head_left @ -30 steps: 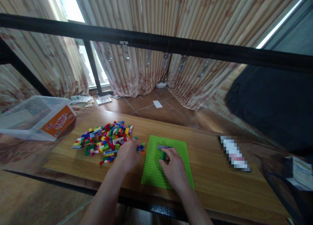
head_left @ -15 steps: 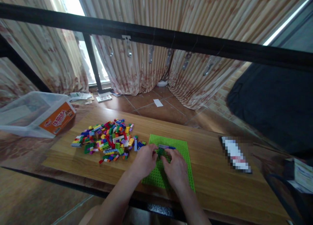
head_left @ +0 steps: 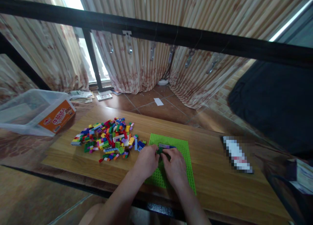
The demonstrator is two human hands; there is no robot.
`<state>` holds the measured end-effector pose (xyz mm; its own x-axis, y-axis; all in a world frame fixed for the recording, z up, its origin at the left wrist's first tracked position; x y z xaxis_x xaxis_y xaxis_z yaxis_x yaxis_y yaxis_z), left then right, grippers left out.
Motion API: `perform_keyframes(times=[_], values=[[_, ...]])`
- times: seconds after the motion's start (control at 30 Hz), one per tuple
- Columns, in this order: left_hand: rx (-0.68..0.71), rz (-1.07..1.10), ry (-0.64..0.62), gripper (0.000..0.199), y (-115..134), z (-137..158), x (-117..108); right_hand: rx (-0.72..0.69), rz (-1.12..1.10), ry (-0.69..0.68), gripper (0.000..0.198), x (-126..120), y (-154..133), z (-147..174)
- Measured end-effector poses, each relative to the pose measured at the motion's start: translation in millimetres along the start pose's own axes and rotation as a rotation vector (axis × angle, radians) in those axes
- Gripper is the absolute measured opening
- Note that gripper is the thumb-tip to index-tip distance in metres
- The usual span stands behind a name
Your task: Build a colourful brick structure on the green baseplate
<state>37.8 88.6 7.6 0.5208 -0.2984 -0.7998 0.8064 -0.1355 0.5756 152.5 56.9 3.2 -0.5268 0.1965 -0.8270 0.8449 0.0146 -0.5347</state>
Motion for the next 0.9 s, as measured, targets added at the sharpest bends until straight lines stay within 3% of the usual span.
perform_keyframes(times=[0.9], values=[[0.004, -0.008, 0.027, 0.015, -0.8, -0.8, 2.0, -0.002, -0.031, 0.013, 0.019, -3.2, -1.5, -0.6]])
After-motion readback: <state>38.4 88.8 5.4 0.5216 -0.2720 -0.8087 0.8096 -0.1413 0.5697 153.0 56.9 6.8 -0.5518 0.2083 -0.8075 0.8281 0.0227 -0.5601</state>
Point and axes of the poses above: each hand's wrist, its own z-axis away from the middle knuckle, its own x-axis out of the palm, y = z × x, the point moved 8 cm from there along -z, towards the middle knuckle, and after that the axes turned 5 degrees about -x, right-handed, at the moved point
